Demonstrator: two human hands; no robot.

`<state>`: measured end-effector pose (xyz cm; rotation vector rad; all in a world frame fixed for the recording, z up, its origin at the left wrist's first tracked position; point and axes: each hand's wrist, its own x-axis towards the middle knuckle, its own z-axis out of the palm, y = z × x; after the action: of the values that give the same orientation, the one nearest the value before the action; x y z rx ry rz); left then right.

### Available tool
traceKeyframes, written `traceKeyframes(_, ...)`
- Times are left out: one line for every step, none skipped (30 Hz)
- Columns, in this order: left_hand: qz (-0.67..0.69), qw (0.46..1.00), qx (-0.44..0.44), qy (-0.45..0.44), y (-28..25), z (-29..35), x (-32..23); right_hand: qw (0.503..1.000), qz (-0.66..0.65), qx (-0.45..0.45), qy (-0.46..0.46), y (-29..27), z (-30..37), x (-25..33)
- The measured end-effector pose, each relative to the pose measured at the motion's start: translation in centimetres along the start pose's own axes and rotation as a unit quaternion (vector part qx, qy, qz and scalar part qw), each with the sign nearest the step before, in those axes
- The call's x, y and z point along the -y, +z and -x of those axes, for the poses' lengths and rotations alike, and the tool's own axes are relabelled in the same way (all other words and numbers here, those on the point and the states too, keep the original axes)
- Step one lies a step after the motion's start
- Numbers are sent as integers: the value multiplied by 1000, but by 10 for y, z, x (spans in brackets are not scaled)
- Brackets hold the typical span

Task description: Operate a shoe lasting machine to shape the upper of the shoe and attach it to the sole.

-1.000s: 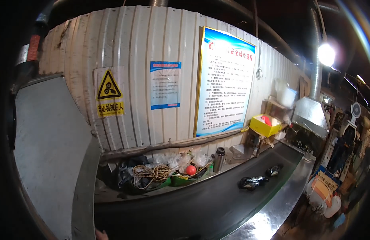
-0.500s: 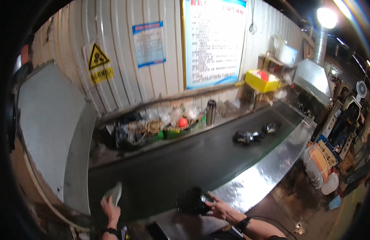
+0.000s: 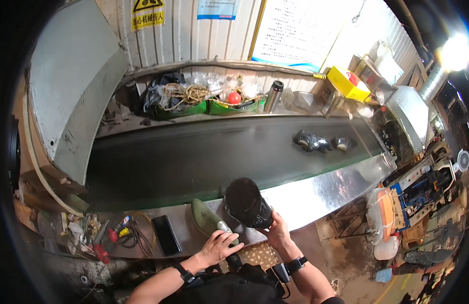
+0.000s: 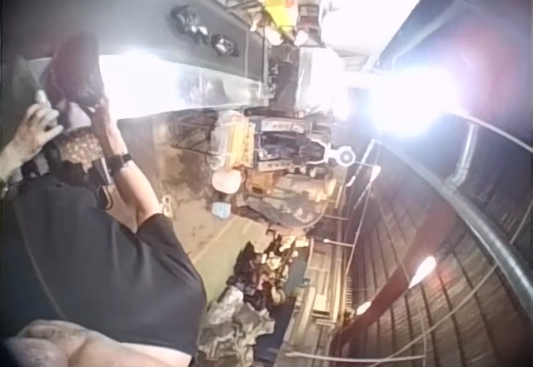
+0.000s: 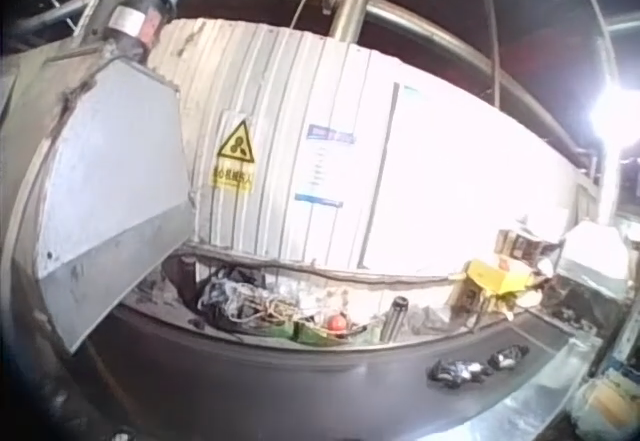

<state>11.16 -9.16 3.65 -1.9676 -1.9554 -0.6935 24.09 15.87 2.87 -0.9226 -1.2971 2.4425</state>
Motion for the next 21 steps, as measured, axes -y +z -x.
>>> traceKeyframes(7,1000,0,-3,3,-2,-6,999,34,-9,-24,-10,9,0)
traceKeyframes(86,995,-1,-54,6,-4,-11,942,286,40,-170,-22,24,0)
traceKeyframes(158,981,-2,-109,6,-5,-11,943,287,43,-164,-9,34,10)
traceKeyframes(188,969,58,-149,8,8,0,959,251,23,-126,19,44,26)
traceKeyframes(359,888,-57,-282,7,11,9,973,215,-6,-87,36,58,39)
traceKeyframes(564,684,-80,-455,0,7,16,951,298,12,-79,39,75,48)
traceKeyframes(697,419,-208,-543,1,-7,36,908,402,50,-104,36,80,42)
traceKeyframes(755,247,-184,-579,-21,-16,62,867,454,102,-181,38,91,39)
traceKeyframes(817,189,-93,-537,-41,-25,81,814,500,156,-251,42,94,31)
traceKeyframes(775,250,-97,-572,-23,-14,88,753,540,181,-329,45,92,18)
traceKeyframes(722,315,-111,-605,-5,2,98,683,567,214,-409,49,86,3)
traceKeyframes(718,315,-114,-610,10,14,108,674,609,244,-340,38,90,-16)
traceKeyframes(622,418,-113,-652,19,21,115,642,609,231,-404,42,88,-28)
traceKeyframes(511,512,-110,-681,27,30,120,632,627,230,-393,43,84,-35)
traceKeyframes(508,511,-108,-686,30,29,122,622,647,227,-378,50,81,-40)
traceKeyframes(405,584,-116,-694,33,18,127,624,645,229,-377,54,75,-46)
traceKeyframes(296,648,-123,-691,34,10,132,636,635,178,-400,58,67,-54)
traceKeyframes(184,713,-139,-662,35,9,136,647,621,130,-423,63,58,-62)
traceKeyframes(178,711,-142,-666,37,8,136,647,617,137,-425,67,50,-68)
traceKeyframes(125,728,-161,-655,40,7,136,734,531,117,-406,71,41,-73)
traceKeyframes(77,743,-174,-642,42,4,131,811,440,92,-375,73,39,-77)
